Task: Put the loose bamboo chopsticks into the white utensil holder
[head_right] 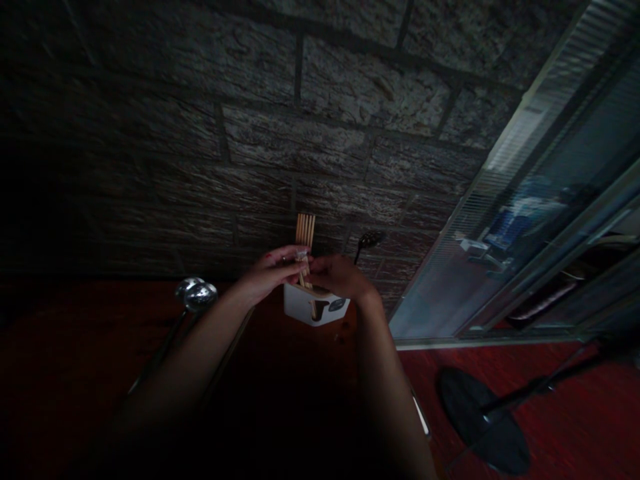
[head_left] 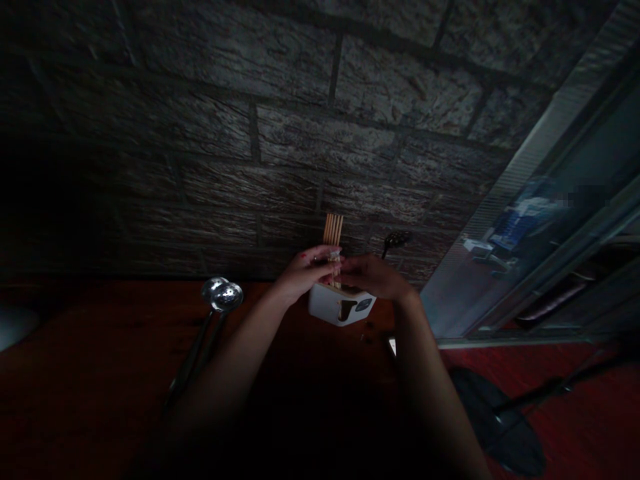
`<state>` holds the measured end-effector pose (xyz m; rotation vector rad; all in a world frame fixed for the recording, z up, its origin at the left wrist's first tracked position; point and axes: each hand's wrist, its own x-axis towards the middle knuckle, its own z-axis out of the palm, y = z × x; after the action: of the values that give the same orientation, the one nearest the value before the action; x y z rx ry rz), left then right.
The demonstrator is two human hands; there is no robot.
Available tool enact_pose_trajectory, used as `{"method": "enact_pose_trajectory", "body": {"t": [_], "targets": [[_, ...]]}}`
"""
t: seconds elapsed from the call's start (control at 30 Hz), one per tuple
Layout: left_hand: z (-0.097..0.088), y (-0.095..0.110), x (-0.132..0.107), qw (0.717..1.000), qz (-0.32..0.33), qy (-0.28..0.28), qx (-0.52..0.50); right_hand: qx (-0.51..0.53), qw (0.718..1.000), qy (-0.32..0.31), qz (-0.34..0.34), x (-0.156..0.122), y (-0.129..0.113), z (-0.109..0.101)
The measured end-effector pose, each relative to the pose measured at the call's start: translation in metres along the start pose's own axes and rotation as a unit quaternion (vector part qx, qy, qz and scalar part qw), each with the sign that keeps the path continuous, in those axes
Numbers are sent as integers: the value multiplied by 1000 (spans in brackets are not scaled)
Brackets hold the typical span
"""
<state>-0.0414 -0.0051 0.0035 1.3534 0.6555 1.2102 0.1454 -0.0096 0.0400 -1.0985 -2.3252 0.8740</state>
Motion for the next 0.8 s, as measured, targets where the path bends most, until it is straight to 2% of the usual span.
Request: {"method": "enact_pose_trajectory", "body": {"t": [0.23,0.37,0.6,0.8], "targets": [[1,11,-3,999,-19,18,38,59,998,0,19,-2,11,-2],[-8,24,-6,997,-18,23,71,65,997,23,43,-6,12,-7],[-31,42,-12,980,4,88,178,-12,994,89,56,-8,16,-12],[-29,53,-19,967,-7,86,239,-70,988,123,64,-7,10,-9]]}}
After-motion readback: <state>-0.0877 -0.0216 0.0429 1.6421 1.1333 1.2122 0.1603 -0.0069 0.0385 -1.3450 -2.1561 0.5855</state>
